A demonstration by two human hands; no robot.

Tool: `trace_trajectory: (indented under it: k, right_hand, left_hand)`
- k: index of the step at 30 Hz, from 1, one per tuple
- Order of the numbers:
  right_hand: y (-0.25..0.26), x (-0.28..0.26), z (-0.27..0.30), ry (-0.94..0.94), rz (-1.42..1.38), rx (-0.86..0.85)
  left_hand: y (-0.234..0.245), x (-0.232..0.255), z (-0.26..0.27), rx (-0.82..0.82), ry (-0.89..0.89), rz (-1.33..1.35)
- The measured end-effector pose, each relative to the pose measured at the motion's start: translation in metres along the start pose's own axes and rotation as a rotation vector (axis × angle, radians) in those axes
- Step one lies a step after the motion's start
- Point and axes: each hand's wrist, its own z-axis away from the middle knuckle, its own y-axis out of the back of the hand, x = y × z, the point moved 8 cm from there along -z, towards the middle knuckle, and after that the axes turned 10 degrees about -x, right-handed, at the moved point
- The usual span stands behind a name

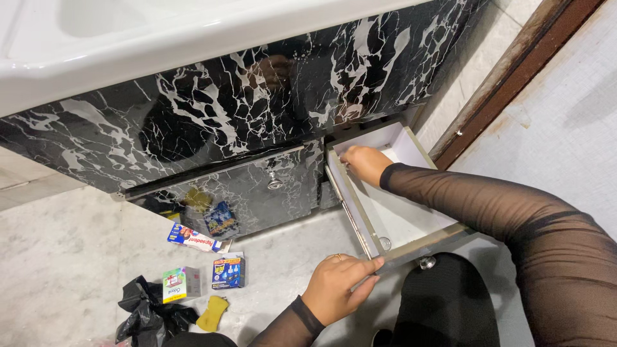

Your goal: The person picks up boxes of household products and a sponge from the bathroom floor, clears out a drawer under the sink, and then stacks rolls of toilet paper into the drawer.

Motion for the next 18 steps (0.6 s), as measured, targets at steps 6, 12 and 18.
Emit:
trace_trajectory:
  k: [6, 12, 18]
  right_hand:
    - [-0.019, 0.013, -0.012, -0.034, 0.045, -0.007]
    - [-0.033, 0.019, -0.002, -0.121, -0.067, -0.223]
    - [-0.043, -0.007, 0.029, -0.132, -0.132, -0.460]
  left_hand:
    - [-0.002, -0.001, -0.012, -0.050, -0.063, -0.021]
    - [-0.010, -0.001, -0.019, -0.064, -0.046, -0.036]
    - [-0.012, -0.004, -0.020, -0.044, -0.040, -0.039]
